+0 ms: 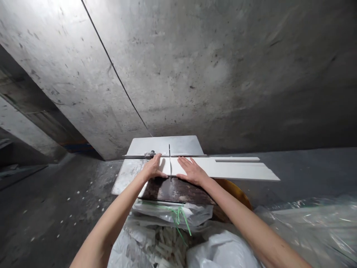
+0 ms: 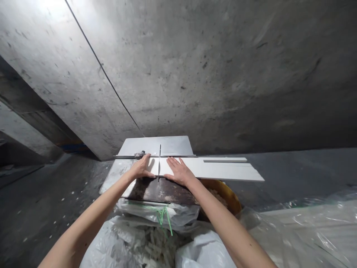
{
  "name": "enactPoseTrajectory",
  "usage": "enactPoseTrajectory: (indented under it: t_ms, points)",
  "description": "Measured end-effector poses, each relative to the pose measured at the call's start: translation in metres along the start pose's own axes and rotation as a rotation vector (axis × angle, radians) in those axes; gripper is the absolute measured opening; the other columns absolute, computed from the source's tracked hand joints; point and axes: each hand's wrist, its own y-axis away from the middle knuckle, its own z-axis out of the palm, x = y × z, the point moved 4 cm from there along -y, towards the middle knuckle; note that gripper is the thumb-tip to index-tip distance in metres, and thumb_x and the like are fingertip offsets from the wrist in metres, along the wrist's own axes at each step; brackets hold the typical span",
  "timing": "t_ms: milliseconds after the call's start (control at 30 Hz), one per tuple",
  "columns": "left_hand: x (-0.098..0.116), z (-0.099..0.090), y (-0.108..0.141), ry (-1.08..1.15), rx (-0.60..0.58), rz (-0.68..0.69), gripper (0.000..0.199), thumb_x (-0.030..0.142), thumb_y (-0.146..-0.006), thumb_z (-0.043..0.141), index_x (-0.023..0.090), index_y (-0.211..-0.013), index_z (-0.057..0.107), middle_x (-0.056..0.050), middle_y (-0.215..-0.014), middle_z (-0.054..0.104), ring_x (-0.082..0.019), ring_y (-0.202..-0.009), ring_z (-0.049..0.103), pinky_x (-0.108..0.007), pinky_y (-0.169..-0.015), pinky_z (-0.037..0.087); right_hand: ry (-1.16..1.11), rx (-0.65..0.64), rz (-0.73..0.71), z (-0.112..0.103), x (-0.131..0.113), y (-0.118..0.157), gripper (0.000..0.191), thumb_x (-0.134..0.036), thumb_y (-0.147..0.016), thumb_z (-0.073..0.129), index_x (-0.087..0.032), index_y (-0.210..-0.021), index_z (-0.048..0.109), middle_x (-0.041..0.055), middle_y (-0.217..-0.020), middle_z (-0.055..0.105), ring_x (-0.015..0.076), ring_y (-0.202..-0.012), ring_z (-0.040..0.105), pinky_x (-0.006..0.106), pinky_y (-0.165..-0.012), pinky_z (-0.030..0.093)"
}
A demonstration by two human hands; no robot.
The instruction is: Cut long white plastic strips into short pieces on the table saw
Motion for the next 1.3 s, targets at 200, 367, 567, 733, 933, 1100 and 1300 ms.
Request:
enactPoseTrajectory:
  t_ms: [200, 367, 567, 733, 933, 1100, 1300]
  points:
    - [0.016, 0.002, 0.028, -0.033, -0.038, 0.0, 0.103, 0.059, -0.051, 0.082, 0.019, -0.132, 0.034, -0.017, -0.146, 0.034, -0.036, -0.125, 0.048, -0.044, -0.097, 0.046, -0.023, 0.041, -0.005, -0.003, -0.02, 0.027, 0.077, -0.062, -0.094, 0.039, -0.008, -0.148, 0.032, 0.0163, -0.151, 0.032, 0.0288, -0.14, 0.03, 0.053, -0.114, 0.024]
    - [0.033, 0.01, 0.075, -0.06, -0.13, -0.015, 0.113, 0.059, -0.043, 0.085, 0.019, -0.135, 0.033, -0.019, -0.15, 0.025, -0.039, -0.127, 0.045, -0.046, -0.101, 0.043, -0.042, 0.105, -0.044, -0.008, -0.055, 0.073, 0.079, -0.063, -0.093, 0.042, -0.011, -0.15, 0.027, 0.016, -0.151, 0.034, 0.0291, -0.139, 0.032, 0.052, -0.112, 0.027]
    - [0.055, 0.019, 0.179, -0.139, -0.224, 0.193, 0.12, 0.066, -0.041, 0.082, 0.019, -0.139, 0.031, -0.017, -0.147, 0.038, -0.047, -0.141, 0.014, -0.07, -0.111, -0.001, -0.038, 0.126, -0.082, -0.014, -0.066, 0.107, 0.077, -0.063, -0.094, 0.041, -0.01, -0.148, 0.03, 0.016, -0.149, 0.037, 0.029, -0.137, 0.036, 0.053, -0.11, 0.031]
    - [0.066, 0.021, 0.248, 0.034, -0.253, 0.348, 0.1, 0.07, -0.064, 0.069, 0.024, -0.142, 0.028, -0.012, -0.135, 0.052, -0.037, -0.135, 0.036, -0.061, -0.117, 0.006, -0.09, 0.129, -0.072, -0.01, -0.102, 0.072, 0.075, -0.061, -0.092, 0.046, -0.007, -0.143, 0.04, 0.019, -0.146, 0.04, 0.031, -0.136, 0.037, 0.053, -0.111, 0.031]
    - [0.019, 0.011, 0.222, 0.072, 0.068, 0.108, 0.093, 0.064, -0.076, 0.067, 0.021, -0.146, 0.023, -0.022, -0.148, 0.034, -0.035, -0.136, 0.036, -0.051, -0.109, 0.036, -0.255, 0.159, -0.007, -0.008, -0.147, 0.03, 0.073, -0.059, -0.094, 0.045, -0.005, -0.143, 0.039, 0.0205, -0.145, 0.042, 0.0303, -0.138, 0.034, 0.052, -0.114, 0.029]
    - [0.024, 0.009, 0.151, 0.033, 0.042, 0.057, 0.119, 0.059, -0.062, 0.081, 0.023, -0.151, 0.009, -0.021, -0.157, 0.01, -0.037, -0.139, 0.032, -0.047, -0.104, 0.042, -0.387, 0.184, 0.07, -0.014, -0.145, 0.033, 0.069, -0.054, -0.098, 0.036, -0.012, -0.152, 0.022, 0.0175, -0.147, 0.041, 0.0269, -0.137, 0.037, 0.051, -0.112, 0.034]
    - [0.035, 0.015, 0.106, -0.01, -0.119, -0.002, 0.125, 0.055, -0.058, 0.082, 0.022, -0.152, 0.007, -0.017, -0.156, 0.022, -0.035, -0.139, 0.032, -0.045, -0.106, 0.039, -0.24, 0.146, -0.009, -0.013, -0.109, 0.07, 0.077, -0.058, -0.095, 0.04, -0.013, -0.154, 0.015, 0.017, -0.151, 0.034, 0.0293, -0.141, 0.028, 0.055, -0.114, 0.025]
